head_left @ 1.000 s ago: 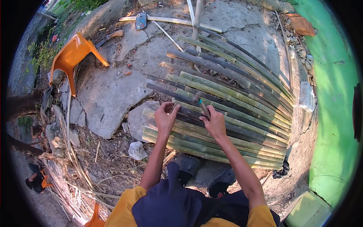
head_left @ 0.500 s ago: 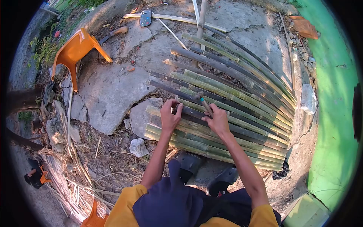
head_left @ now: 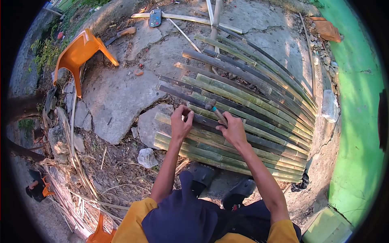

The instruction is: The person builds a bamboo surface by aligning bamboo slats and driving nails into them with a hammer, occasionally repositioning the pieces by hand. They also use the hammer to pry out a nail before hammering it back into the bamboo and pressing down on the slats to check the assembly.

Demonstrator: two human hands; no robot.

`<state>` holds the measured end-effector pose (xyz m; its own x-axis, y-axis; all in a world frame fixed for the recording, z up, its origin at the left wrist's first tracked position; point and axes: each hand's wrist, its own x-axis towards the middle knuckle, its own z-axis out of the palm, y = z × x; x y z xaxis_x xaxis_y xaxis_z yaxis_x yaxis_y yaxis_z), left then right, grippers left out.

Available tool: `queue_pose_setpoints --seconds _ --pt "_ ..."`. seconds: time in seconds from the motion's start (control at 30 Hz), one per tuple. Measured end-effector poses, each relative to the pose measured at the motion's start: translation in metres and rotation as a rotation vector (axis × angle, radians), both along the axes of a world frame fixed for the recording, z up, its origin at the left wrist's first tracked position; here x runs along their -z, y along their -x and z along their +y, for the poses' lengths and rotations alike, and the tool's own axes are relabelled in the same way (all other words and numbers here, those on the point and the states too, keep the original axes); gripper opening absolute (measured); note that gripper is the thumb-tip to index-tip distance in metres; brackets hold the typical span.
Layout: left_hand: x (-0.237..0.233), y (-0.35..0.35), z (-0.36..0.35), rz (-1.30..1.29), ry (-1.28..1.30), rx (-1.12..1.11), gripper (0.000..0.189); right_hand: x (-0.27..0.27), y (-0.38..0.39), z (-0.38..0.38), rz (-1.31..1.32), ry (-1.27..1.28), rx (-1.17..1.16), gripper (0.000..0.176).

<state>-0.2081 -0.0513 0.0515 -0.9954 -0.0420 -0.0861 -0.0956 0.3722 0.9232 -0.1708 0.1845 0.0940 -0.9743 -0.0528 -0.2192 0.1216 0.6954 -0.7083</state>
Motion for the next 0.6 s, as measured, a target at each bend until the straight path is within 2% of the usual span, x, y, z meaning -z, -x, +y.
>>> queue_pose_setpoints --seconds 0.1,0.2,0.33,0.4,0.6 --pt "0.003 -0.002 -0.003 0.1 0.085 0.048 0.013 0.0 0.0 0.001 -0.014 0.044 -0.015 0.044" --pt "0.001 0.0 0.002 0.213 0.087 -0.009 0.014 -0.001 0.004 -0.002 -0.059 -0.04 -0.033 0.042" --pt "-0.003 0.0 0.001 0.123 0.087 0.016 0.014 -0.006 0.0 -0.009 -0.047 -0.084 0.003 0.038" --pt "-0.005 -0.002 0.004 0.022 -0.012 -0.047 0.016 -0.004 -0.003 -0.01 -0.034 -0.088 0.019 0.037" --pt "-0.003 -0.005 0.007 0.134 0.076 -0.063 0.017 0.002 -0.008 -0.01 0.021 -0.048 0.077 0.037"
